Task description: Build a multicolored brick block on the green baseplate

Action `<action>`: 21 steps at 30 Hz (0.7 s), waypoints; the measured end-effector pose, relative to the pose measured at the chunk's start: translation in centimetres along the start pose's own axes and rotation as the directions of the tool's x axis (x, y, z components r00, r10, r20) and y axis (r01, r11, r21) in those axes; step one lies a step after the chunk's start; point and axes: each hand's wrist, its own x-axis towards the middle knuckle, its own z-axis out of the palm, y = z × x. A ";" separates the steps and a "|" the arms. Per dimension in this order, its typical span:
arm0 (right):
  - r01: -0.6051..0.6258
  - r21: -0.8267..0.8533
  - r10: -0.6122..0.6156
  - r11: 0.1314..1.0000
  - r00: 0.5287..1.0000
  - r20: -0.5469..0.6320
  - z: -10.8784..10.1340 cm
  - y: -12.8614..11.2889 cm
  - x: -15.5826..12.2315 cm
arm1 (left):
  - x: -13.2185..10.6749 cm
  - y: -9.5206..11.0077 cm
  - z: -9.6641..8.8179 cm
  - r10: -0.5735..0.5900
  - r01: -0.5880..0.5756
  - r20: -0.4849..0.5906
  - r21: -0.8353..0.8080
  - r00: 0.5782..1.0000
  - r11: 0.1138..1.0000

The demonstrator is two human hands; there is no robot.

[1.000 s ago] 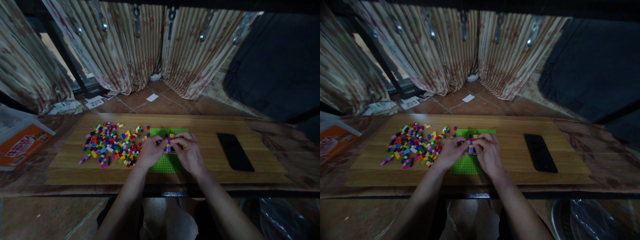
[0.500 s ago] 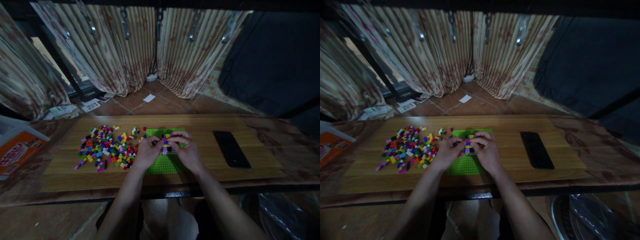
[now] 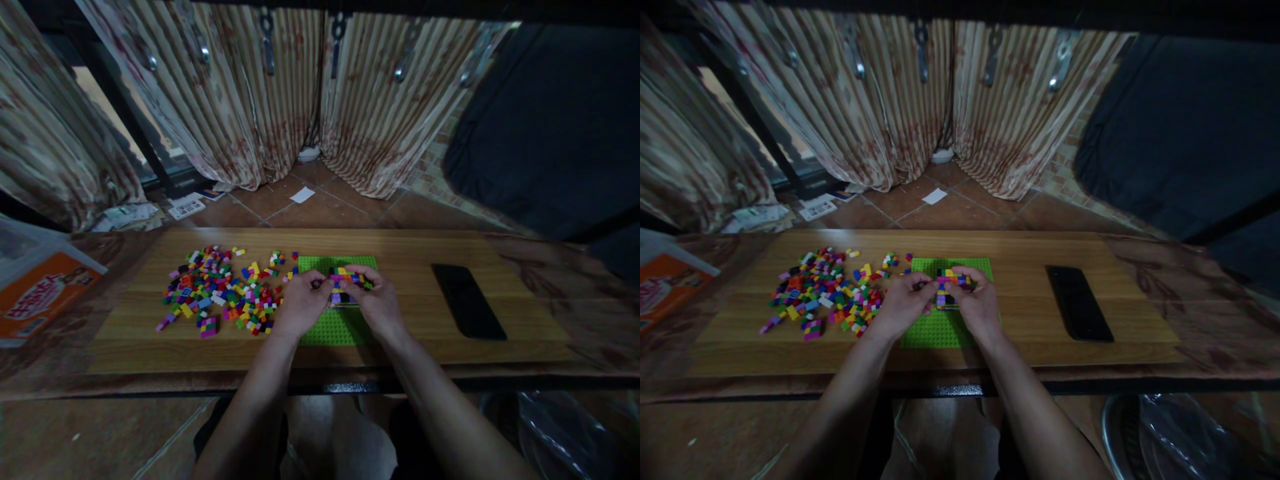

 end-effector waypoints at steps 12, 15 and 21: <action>0.004 0.229 0.000 0.973 1.000 -0.018 -0.8 -0.9 0.4 | -0.3 0.9 -0.8 -0.072 0.064 -0.030 -0.209 0.997 0.976; 0.092 0.266 -0.053 0.960 0.987 -0.151 -1.6 -1.0 0.6 | -0.4 1.8 -1.8 -0.134 0.095 -0.074 -0.391 0.988 0.916; 0.330 -0.004 -0.328 0.944 0.938 -0.110 -1.3 -2.0 -0.4 | -0.7 2.4 -2.2 -0.144 0.159 0.071 -0.547 0.987 0.822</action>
